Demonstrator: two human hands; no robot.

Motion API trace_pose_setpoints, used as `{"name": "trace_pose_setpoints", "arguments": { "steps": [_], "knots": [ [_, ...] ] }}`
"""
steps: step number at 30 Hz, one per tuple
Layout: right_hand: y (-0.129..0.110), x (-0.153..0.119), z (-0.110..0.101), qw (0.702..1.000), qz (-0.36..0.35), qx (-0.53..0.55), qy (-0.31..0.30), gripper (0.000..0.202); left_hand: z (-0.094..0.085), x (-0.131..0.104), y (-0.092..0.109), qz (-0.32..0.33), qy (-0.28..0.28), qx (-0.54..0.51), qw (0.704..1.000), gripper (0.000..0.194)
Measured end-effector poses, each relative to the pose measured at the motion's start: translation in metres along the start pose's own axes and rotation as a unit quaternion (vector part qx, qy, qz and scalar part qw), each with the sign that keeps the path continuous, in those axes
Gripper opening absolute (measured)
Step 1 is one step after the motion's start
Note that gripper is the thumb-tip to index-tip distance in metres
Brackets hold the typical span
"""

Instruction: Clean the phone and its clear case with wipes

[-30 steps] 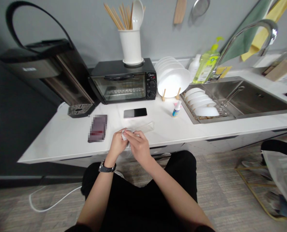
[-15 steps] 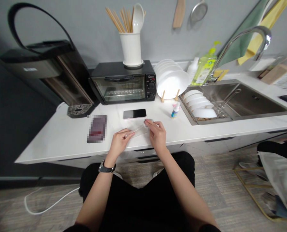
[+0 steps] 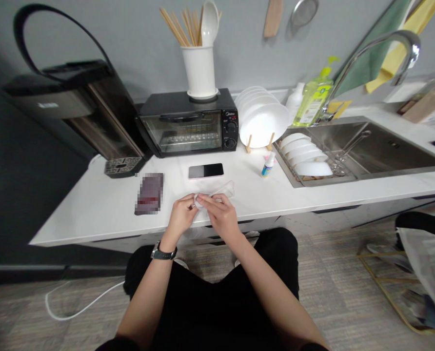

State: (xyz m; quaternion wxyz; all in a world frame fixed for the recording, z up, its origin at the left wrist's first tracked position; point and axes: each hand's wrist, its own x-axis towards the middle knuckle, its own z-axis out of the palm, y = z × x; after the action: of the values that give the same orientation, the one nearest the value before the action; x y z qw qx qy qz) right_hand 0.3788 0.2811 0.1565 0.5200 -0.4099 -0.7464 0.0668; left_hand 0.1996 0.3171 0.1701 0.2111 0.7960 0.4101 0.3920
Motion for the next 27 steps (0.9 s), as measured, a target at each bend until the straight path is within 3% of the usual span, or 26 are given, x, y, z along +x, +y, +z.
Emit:
{"name": "trace_pose_setpoints", "arguments": {
  "steps": [6, 10, 17, 23, 27],
  "knots": [
    [0.05, 0.016, -0.049, 0.989, 0.11, -0.06, 0.081, 0.047, 0.001, 0.0, 0.002, -0.001, 0.007, -0.027, 1.0, 0.025],
    [0.062, 0.015, -0.063, 0.964, 0.234, 0.034, 0.12, 0.032, 0.003, -0.001, -0.001, -0.004, 0.025, -0.037, 0.999, 0.021],
    [0.062, 0.016, -0.063, 0.929, 0.316, 0.107, 0.159, 0.038, -0.009, -0.006, 0.008, -0.108, 0.2, -0.062, 0.972, 0.017],
    [0.065, 0.017, -0.064, 0.919, 0.325, 0.147, 0.168, 0.04, -0.033, 0.013, 0.044, -0.011, 0.243, 0.014, 0.97, 0.006],
    [0.069, 0.017, -0.064, 0.911, 0.336, 0.171, 0.167, 0.038, -0.027, 0.031, 0.055, 0.061, 0.198, 0.016, 0.978, 0.008]
  ]
}}
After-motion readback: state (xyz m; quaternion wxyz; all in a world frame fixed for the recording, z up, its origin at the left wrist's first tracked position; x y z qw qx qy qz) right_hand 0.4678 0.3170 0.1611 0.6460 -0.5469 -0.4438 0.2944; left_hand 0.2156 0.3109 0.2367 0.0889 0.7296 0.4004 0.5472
